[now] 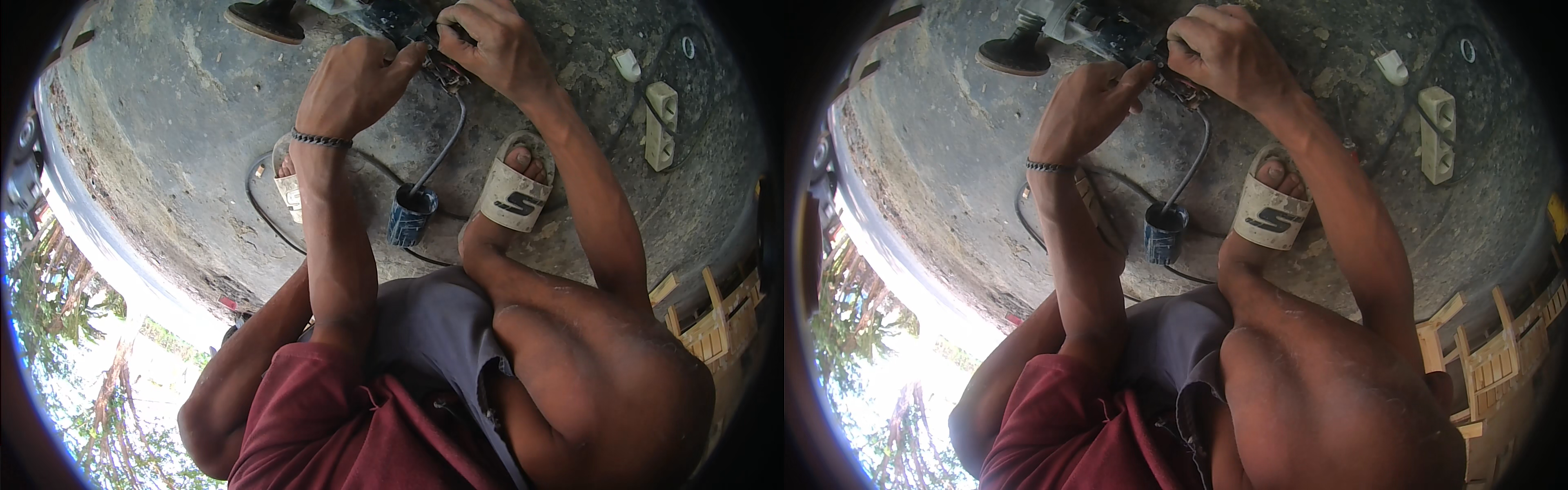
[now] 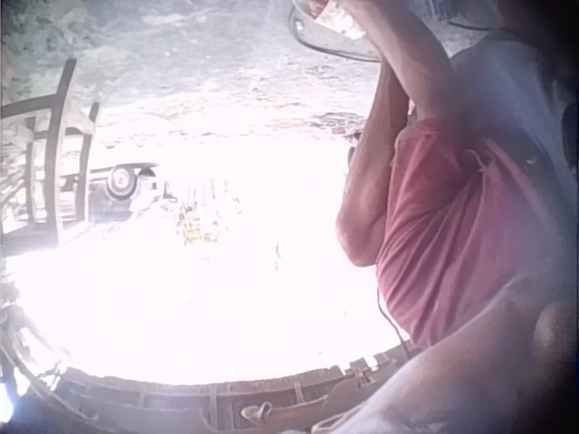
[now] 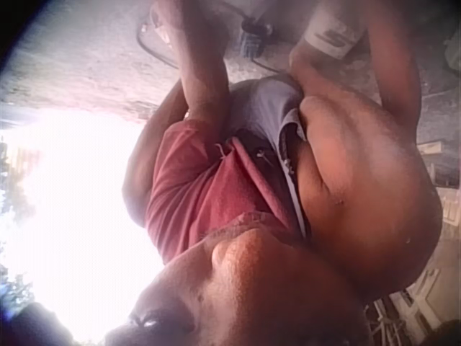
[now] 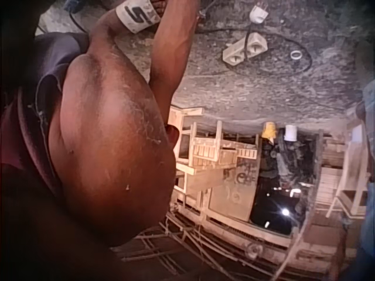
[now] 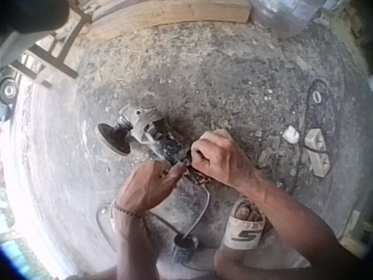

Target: The person disassembles the housing of a hand sander using a screwdriver, removes the casing, and works on the internal wiring and connections by hand.

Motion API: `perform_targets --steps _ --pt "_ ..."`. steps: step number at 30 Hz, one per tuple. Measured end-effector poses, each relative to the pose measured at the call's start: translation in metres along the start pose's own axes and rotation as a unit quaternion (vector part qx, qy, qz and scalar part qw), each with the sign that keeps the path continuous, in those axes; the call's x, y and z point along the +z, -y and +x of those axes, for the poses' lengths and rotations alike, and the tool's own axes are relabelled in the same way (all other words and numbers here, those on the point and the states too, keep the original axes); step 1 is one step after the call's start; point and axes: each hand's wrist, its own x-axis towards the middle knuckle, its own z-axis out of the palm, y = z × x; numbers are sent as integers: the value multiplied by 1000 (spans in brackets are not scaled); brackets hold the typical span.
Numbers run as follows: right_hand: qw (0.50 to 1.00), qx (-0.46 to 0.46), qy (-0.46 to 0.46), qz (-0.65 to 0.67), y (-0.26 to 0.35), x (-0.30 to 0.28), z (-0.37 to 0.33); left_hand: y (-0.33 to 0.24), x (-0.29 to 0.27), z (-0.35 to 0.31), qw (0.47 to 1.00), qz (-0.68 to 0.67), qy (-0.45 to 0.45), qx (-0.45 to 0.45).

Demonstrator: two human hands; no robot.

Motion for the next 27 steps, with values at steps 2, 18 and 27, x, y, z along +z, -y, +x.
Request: perform_targets --steps 2,18,27 --pt "1000 0 0 -1 0 0 0 0 0 0 1000 1 -5 6" --pt "1000 11 9 4 2 -2 2 3 1 1 1000 -3 -2 11" --pt "1000 20 22 7 2 -3 7 5 1 2 999 38 27 -9"
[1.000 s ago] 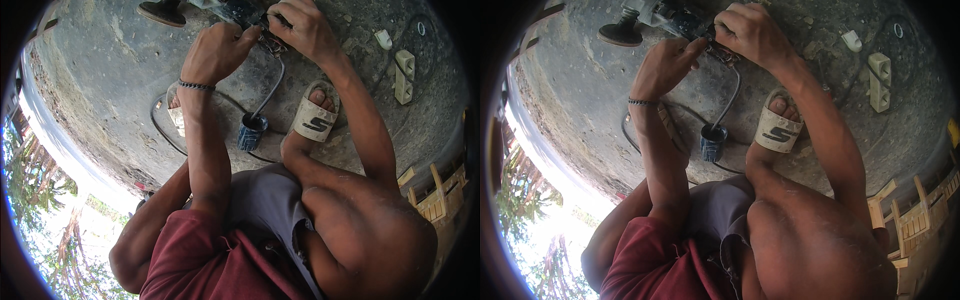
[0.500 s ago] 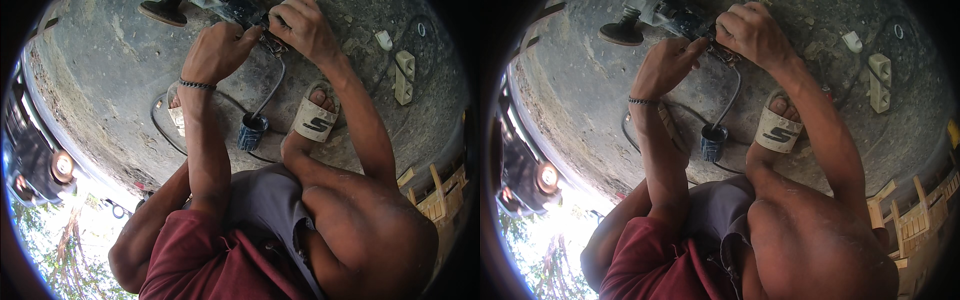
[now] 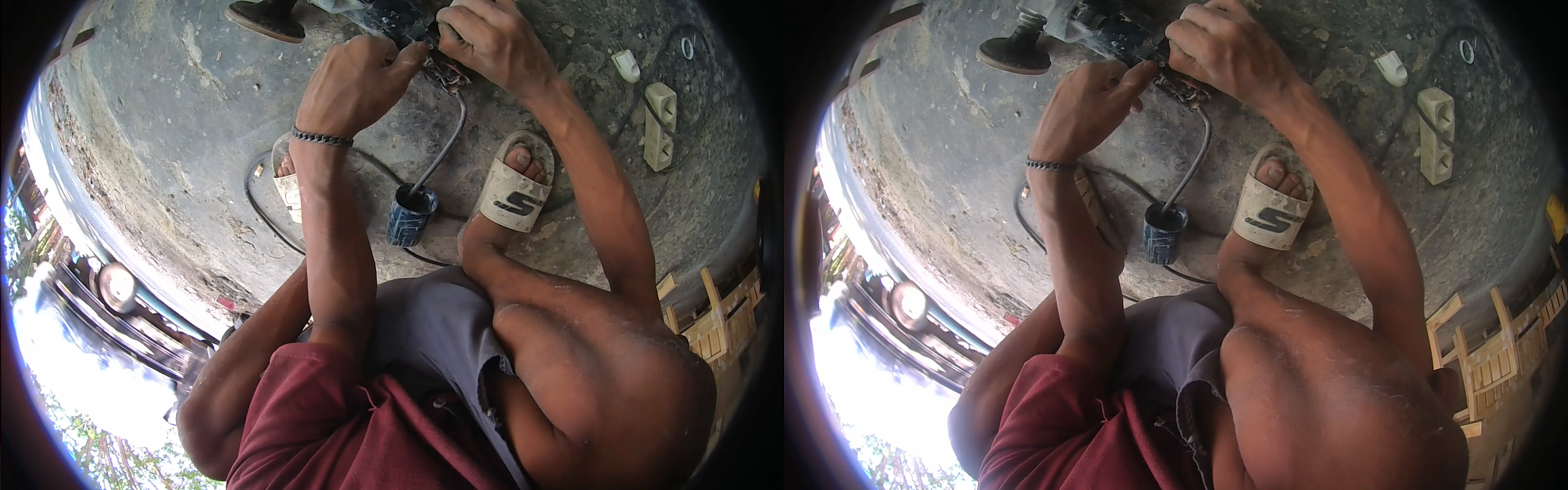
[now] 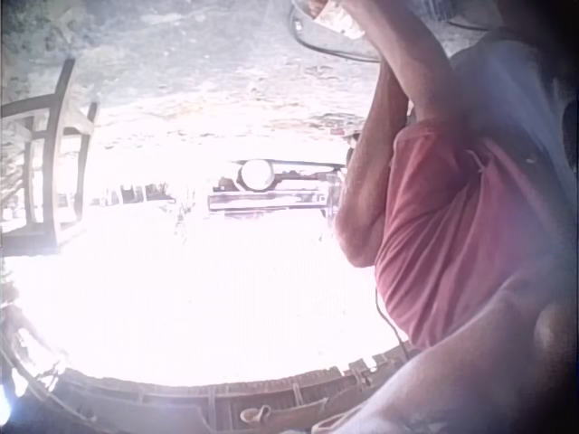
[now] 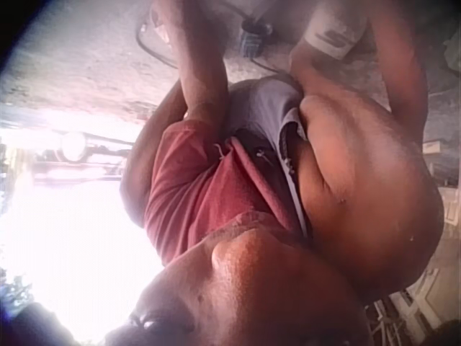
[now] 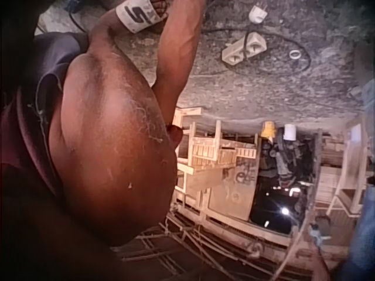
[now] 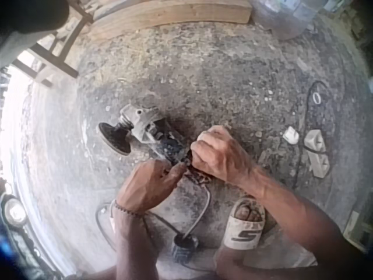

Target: The person disassembles the housing of a hand sander using a screwdriver, removes the casing, and works on the internal wiring and connections by hand.

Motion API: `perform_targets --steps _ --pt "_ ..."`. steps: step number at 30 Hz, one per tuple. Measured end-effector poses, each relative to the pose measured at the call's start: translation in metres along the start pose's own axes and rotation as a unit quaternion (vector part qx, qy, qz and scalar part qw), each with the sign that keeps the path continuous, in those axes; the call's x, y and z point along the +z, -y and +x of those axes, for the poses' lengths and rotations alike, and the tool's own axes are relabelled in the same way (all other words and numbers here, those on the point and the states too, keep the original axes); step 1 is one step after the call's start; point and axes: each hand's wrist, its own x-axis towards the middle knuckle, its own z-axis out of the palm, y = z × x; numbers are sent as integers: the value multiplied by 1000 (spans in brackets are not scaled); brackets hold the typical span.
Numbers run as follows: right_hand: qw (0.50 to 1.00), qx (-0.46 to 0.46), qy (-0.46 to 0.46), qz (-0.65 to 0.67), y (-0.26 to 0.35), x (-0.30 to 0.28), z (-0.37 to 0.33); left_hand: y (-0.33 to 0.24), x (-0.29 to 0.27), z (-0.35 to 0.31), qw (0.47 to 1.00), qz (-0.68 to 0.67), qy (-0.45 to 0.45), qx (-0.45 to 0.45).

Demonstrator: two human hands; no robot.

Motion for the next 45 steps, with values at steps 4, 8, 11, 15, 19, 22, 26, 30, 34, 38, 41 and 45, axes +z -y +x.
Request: perform_targets --steps 4,8,11,15,19,22,26,30,34,38,41,45 --pt "1000 4 5 1 0 0 0 -1 0 -1 1000 3 -7 7" --pt "1000 6 9 4 1 1 1 0 0 0 1000 -8 -5 6" --pt "1000 9 14 7 1 1 2 -1 -1 0 1000 -3 5 -3" --pt "1000 19 20 13 2 1 3 -3 -2 0 1000 -5 6 -9" --pt "999 25 27 19 3 -1 5 -3 -3 -2 1000 -8 4 -9" --pt "999 29 30 22 3 -4 5 -5 -3 -1 1000 -10 11 -20" --pt "999 34 29 30 5 -8 3 -6 -4 -1 1000 -7 8 -7" --pt "999 27 25 36 5 -10 -4 -3 -3 -1 1000 -7 5 -5" --pt "999 24 21 37 6 -10 -7 -3 1 -2 998 -51 -39 16" --pt "999 25 21 35 6 -8 -6 -4 0 -2 999 -29 -19 4" --pt "999 26 21 34 6 -7 -5 -4 -3 -1 1000 -4 12 -9" --pt "999 30 23 37 6 -4 -4 -1 1 -1 999 -24 -28 15"
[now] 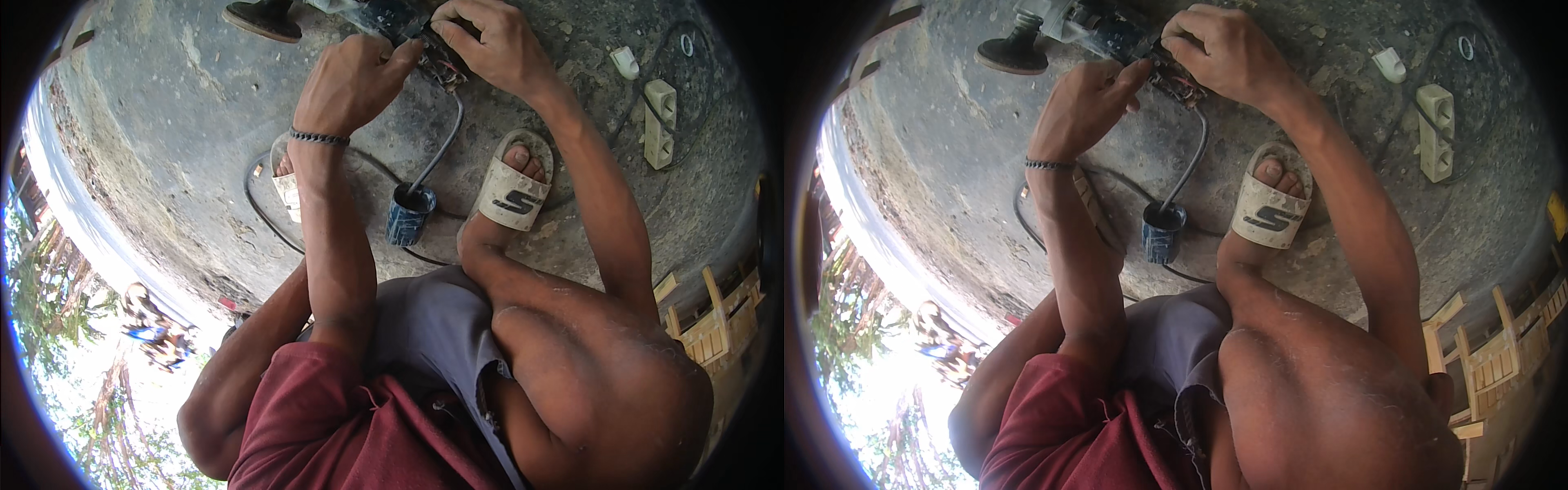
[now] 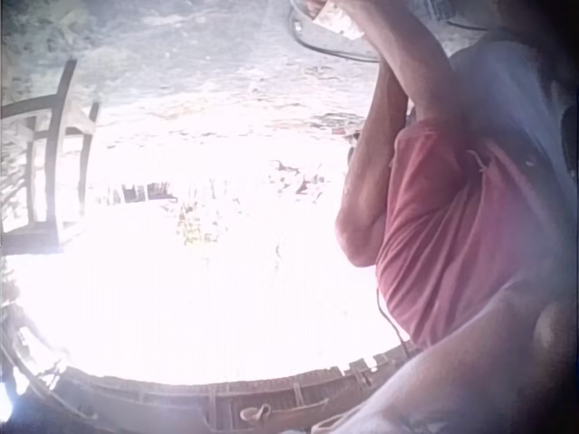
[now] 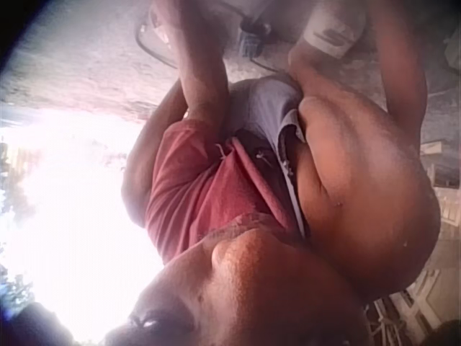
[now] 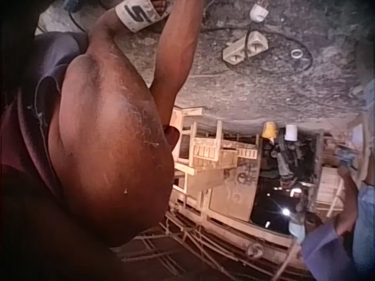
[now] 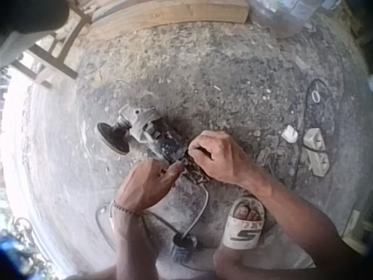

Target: The person disassembles the housing of a hand sander using a screwdriver, removes the casing, and works on the internal wiring and connections by hand.

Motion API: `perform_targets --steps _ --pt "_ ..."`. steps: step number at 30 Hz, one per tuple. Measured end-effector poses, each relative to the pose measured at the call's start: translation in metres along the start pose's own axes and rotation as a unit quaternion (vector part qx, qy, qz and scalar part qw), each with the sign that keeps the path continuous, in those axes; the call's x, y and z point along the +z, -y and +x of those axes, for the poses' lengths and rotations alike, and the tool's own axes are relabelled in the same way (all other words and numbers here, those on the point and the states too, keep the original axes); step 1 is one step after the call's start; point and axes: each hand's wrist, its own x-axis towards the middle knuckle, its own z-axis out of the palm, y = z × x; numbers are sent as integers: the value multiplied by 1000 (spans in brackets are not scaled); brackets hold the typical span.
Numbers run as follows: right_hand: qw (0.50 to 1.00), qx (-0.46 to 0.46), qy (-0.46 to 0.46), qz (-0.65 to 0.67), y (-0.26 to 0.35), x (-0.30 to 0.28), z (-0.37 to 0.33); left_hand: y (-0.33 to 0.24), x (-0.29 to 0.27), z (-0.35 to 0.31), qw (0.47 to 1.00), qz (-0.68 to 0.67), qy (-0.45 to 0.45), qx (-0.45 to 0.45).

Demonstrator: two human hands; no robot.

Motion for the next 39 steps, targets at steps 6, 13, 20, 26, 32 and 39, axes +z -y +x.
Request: perform_targets --steps 6,13,20,26,32,39 --pt "1000 16 5 7 2 -1 1 -1 1 0 1000 -26 -9 -4" --pt "997 59 23 31 7 -6 7 3 -2 4 999 20 36 -15" --pt "994 89 40 46 10 -15 9 0 0 3 999 18 29 -17" --pt "996 71 32 39 9 -20 8 -2 -2 2 999 32 29 -12" --pt "998 57 26 31 10 -22 6 0 1 2 999 34 23 -12" --pt "1000 10 5 4 4 -13 1 -5 -1 0 999 30 26 -17"
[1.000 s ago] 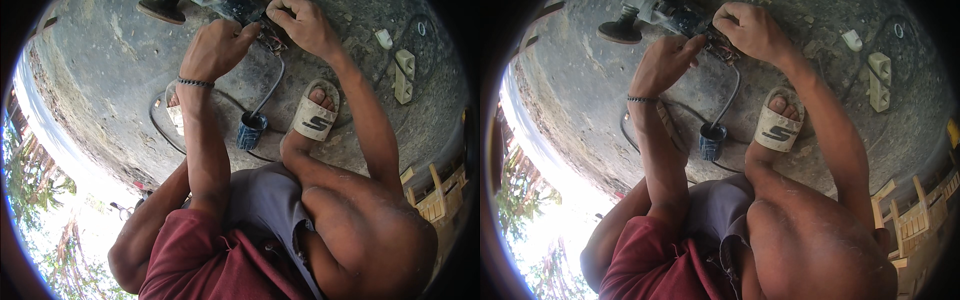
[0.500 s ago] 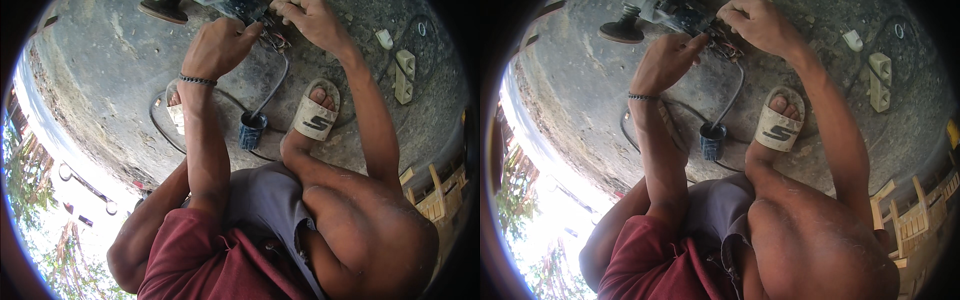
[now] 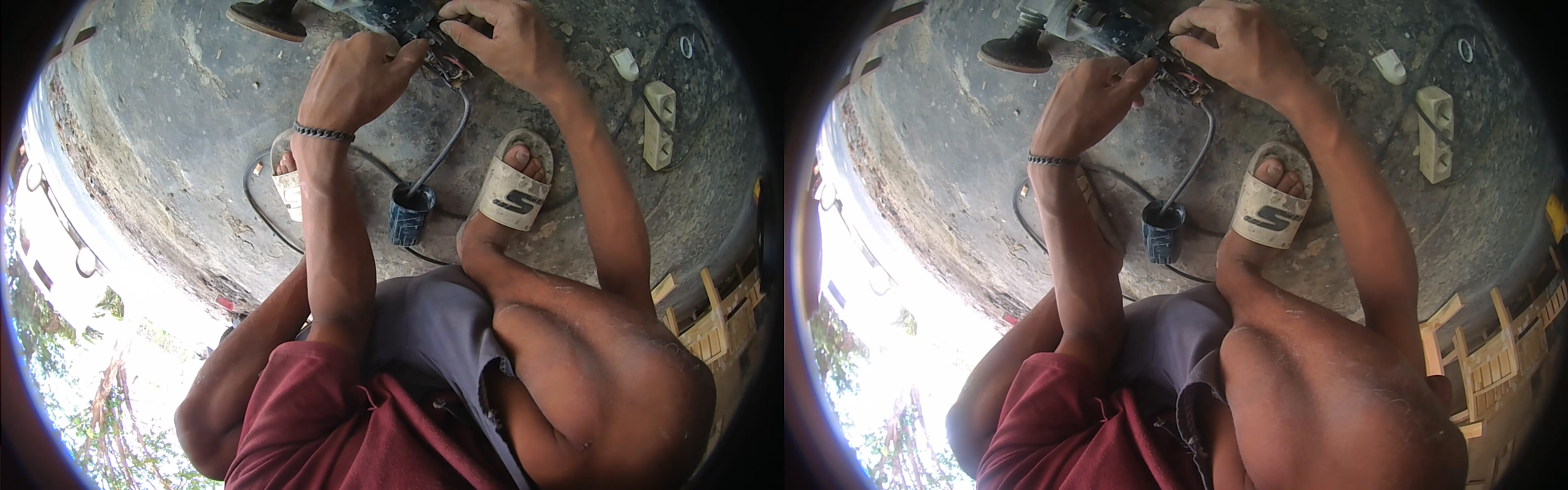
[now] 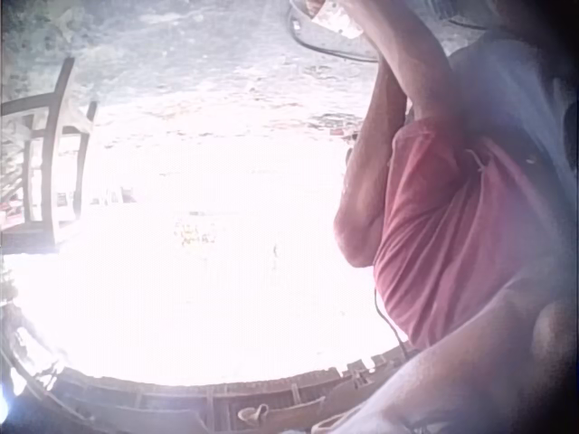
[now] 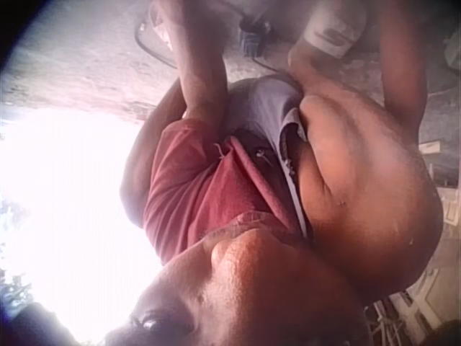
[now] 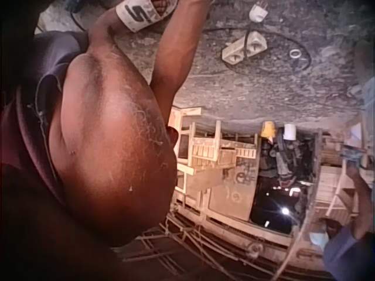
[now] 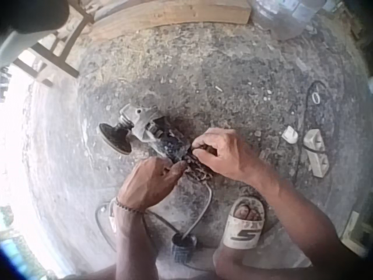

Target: The person disassembles the housing of a hand sander using a screwdriver, removes the casing, and works on the internal wiring and connections by hand.

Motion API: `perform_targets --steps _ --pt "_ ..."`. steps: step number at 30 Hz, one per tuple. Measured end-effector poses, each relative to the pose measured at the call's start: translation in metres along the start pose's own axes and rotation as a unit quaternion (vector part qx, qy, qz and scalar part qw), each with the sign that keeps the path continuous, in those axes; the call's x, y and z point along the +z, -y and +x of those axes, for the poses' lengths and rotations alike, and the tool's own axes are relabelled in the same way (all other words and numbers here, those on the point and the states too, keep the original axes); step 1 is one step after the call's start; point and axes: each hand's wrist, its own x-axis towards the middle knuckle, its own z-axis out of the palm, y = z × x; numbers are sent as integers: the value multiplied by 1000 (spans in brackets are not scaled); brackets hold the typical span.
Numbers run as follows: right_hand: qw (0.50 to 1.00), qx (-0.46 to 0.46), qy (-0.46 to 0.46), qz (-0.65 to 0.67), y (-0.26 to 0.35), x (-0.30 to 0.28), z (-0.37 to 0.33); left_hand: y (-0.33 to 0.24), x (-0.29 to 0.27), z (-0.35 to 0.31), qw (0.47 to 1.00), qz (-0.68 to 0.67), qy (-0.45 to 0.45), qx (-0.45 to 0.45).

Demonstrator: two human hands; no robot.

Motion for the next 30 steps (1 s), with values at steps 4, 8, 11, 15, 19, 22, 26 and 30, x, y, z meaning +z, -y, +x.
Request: perform_targets --steps 4,8,11,15,19,22,26,30 --pt "999 -25 -17 -16 -4 9 -4 3 2 0 1000 -4 -11 5" --pt "999 -36 -29 -23 -7 13 -6 4 3 1 1000 -13 -10 2" --pt "998 -38 -36 -28 -8 15 -6 4 3 1 1000 -8 -15 9" --pt "998 -43 -40 -29 -9 15 -6 5 2 2 1000 -7 -13 14" --pt "997 -46 -45 -30 -10 17 -6 6 4 2 1000 -20 -17 16" --pt "997 -50 -49 -31 -10 20 -6 7 4 2 1000 -9 -17 19" --pt "996 -55 -57 -33 -11 22 -8 7 5 3 1000 -9 -14 13" --pt "996 -58 -61 -30 -10 22 -10 7 4 2 1000 -13 -13 9"
